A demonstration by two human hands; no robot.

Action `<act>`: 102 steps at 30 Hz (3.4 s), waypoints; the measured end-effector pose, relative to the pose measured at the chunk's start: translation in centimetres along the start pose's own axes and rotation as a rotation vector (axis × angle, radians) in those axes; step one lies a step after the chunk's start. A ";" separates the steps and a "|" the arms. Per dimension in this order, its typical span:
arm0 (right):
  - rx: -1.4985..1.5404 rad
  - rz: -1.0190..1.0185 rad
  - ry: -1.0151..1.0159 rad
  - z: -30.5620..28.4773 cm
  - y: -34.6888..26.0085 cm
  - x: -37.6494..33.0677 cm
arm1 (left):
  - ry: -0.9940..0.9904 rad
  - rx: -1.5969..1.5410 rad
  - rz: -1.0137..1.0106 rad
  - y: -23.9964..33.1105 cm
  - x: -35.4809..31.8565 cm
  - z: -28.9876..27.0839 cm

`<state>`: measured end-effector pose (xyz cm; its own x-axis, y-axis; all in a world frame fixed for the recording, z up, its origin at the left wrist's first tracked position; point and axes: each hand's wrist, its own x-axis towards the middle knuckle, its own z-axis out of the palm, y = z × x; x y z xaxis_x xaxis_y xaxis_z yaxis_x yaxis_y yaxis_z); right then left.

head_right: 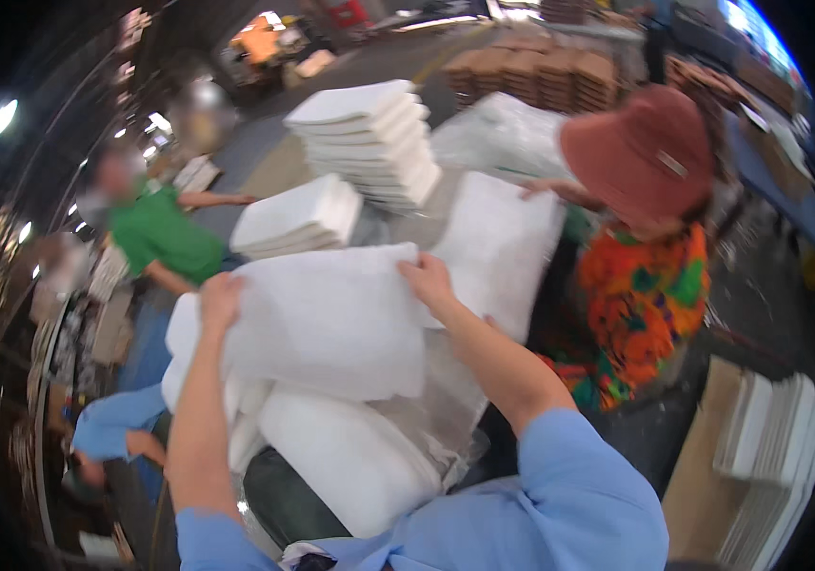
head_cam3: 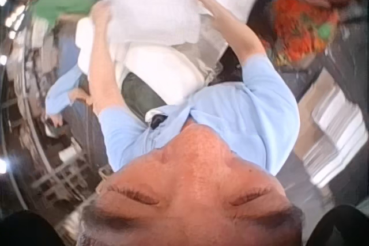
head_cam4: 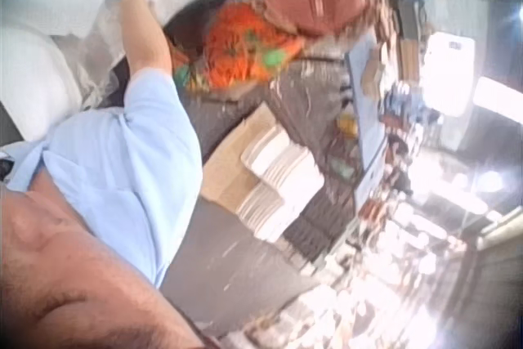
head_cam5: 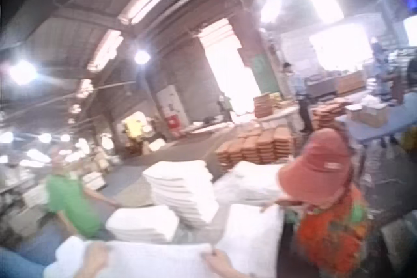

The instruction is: The person inserts white foam inserts into green fabric covers at a work table. They repeatedly pick up a foam piece, open a cover, insert the foam, and place the finished cushion on a stack. Other workers are visible nearby performing similar tasks.

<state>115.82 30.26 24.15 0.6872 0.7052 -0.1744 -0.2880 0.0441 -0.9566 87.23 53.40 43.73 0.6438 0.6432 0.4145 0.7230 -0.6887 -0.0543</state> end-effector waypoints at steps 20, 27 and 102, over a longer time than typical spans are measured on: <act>0.178 0.198 -0.697 8.4 3.3 -2.4 | -0.407 -0.763 -0.085 12.9 -4.5 5.2; 0.316 0.268 -0.552 8.6 3.5 -2.1 | -0.524 -0.725 -0.033 12.0 -5.7 4.6; 0.238 -0.352 0.192 2.1 -4.3 19.8 | -0.278 -1.293 -1.218 11.2 -33.3 2.3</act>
<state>129.33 45.52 25.29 0.8749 0.4759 0.0896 -0.1448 0.4337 -0.8893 74.44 25.03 27.23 0.0714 0.8734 -0.4818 0.2277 0.4560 0.8604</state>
